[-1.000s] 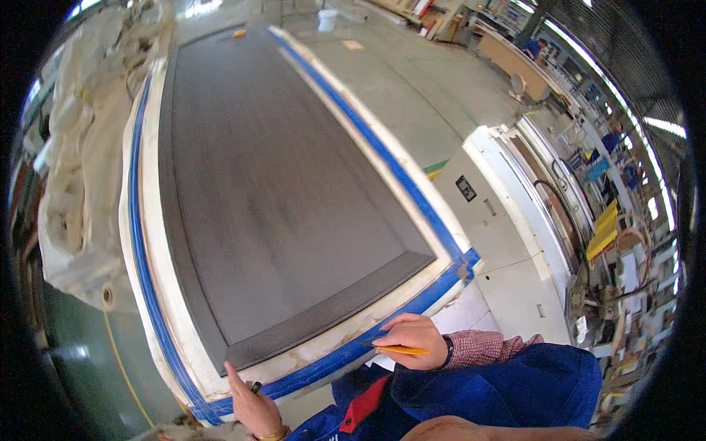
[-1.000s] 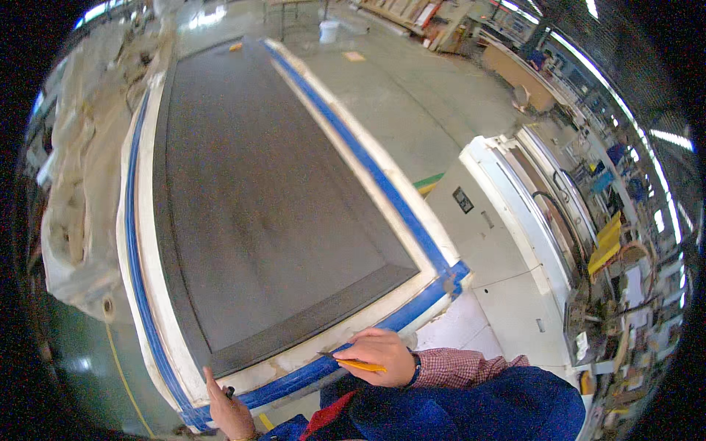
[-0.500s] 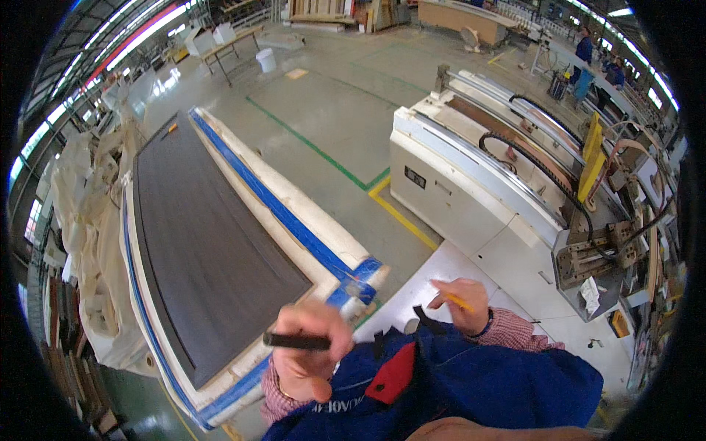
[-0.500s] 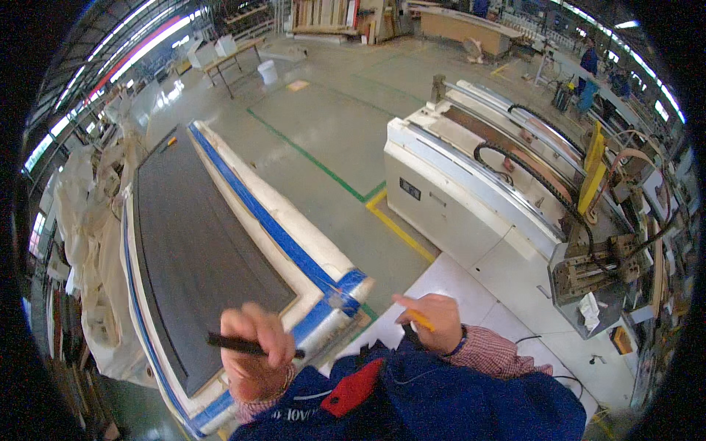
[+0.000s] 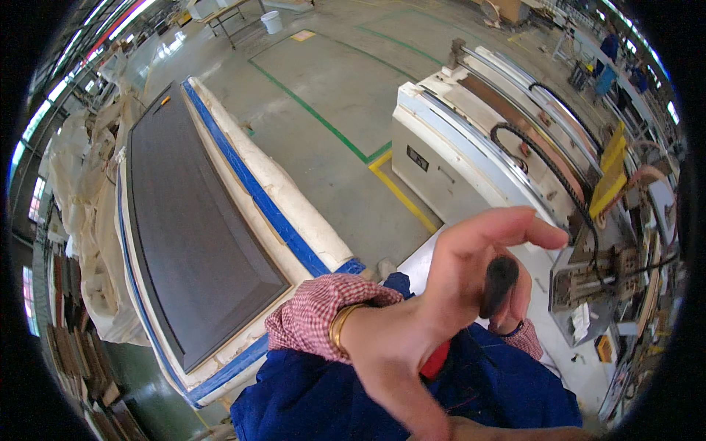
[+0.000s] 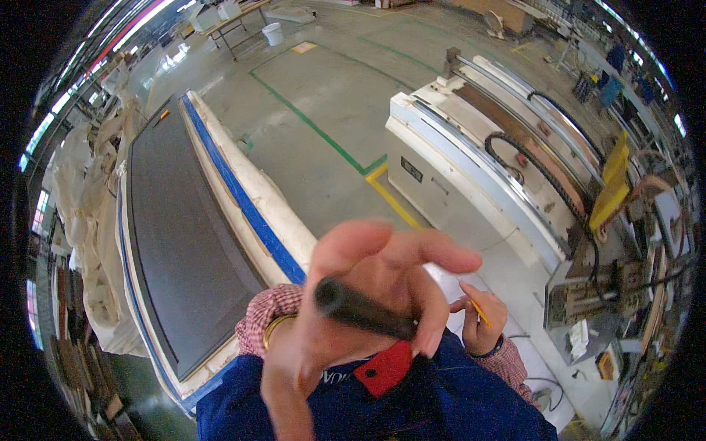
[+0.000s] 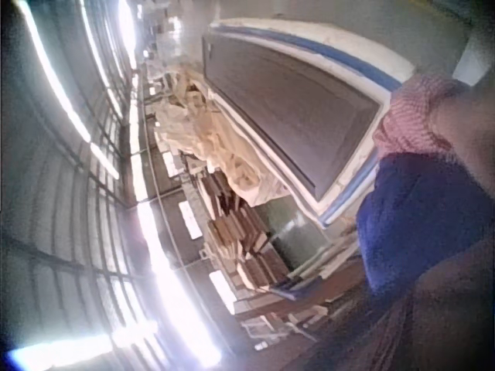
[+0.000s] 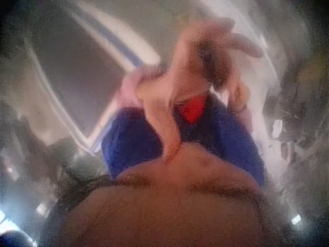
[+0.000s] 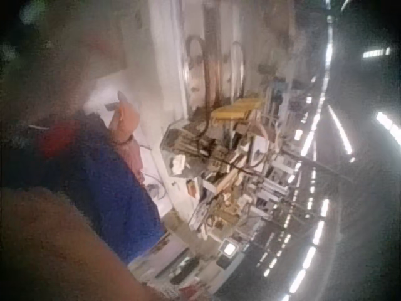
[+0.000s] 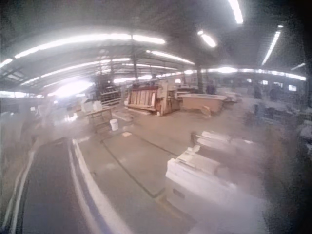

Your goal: The person wipes a dark laminate panel with a white cloth, then uses a utility knife to trim excess laminate along the panel's edges. They work along multiple sides, peeling away thin strips of overhang and occasionally adjusting their grip on the panel.

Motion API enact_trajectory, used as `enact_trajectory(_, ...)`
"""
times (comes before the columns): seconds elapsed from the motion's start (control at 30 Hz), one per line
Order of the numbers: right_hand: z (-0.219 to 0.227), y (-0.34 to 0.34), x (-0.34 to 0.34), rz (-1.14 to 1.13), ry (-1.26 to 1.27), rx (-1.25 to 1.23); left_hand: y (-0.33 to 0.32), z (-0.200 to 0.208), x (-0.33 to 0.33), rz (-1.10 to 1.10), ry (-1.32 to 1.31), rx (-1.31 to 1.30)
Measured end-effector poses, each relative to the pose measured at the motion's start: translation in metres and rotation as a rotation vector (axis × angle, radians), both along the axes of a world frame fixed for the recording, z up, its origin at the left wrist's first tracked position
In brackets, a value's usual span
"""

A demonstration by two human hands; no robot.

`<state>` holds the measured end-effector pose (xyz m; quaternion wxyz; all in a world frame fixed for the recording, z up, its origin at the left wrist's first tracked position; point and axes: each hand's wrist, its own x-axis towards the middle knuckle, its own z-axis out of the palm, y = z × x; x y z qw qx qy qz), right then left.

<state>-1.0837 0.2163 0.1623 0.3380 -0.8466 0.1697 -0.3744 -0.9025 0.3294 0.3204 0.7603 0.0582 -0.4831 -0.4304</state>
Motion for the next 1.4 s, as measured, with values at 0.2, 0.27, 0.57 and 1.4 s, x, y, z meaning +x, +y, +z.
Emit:
enact_trajectory(0.2,0.021,-0.066,0.076,0.082,0.003,-0.154,-0.021,-0.083,0.110,0.383,0.292,0.495)
enact_trajectory(0.27,0.019,-0.089,0.106,0.092,0.041,-0.113,-0.010,-0.116,0.144,0.565,0.455,0.694)
enact_trajectory(0.57,0.022,-0.111,0.283,0.630,0.217,-0.133,0.059,-0.179,0.212,0.914,0.890,0.665)
enact_trajectory(1.4,-0.023,-0.285,0.742,0.916,0.090,0.037,-0.114,-0.229,0.524,1.339,0.877,0.744)
